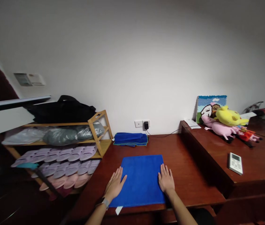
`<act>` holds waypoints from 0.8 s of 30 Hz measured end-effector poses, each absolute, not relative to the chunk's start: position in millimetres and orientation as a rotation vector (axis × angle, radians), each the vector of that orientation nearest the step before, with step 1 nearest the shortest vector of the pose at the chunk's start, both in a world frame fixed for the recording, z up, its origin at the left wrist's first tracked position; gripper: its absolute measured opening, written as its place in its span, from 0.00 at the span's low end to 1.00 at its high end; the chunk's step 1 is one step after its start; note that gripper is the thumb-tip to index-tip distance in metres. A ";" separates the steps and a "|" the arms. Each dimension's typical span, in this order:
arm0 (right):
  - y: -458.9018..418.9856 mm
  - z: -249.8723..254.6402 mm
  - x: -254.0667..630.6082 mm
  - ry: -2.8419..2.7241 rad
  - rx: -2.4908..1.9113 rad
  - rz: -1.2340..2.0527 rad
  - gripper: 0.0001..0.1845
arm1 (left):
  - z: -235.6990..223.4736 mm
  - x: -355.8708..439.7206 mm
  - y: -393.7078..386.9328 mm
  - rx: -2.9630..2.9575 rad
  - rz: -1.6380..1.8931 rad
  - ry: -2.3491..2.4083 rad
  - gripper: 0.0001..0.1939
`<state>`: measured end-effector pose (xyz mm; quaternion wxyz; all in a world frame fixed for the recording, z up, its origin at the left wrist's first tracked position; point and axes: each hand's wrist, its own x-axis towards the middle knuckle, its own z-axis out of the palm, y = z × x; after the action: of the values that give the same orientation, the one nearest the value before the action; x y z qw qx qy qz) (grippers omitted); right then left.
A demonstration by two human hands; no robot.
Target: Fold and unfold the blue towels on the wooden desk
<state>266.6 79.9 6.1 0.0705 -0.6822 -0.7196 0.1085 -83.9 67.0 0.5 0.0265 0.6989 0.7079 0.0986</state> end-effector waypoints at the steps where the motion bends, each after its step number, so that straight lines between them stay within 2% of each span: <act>1: 80.2 5.9 266.5 -2.168 -2.057 0.332 0.37 | -2.0 -84.3 66.4 2.167 0.327 2.189 0.42; 12: 137.0 24.1 254.9 -2.104 -2.040 0.348 0.36 | -15.0 -87.0 69.5 2.204 0.390 2.189 0.40; 24: 156.1 5.8 253.4 -2.118 -2.029 0.350 0.39 | -14.1 -85.8 73.4 2.214 0.346 2.230 0.40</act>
<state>253.4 156.1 5.8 0.0935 -0.6838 -0.7139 0.1181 -85.8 73.4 -14.1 -0.0097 0.7002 0.7054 0.1093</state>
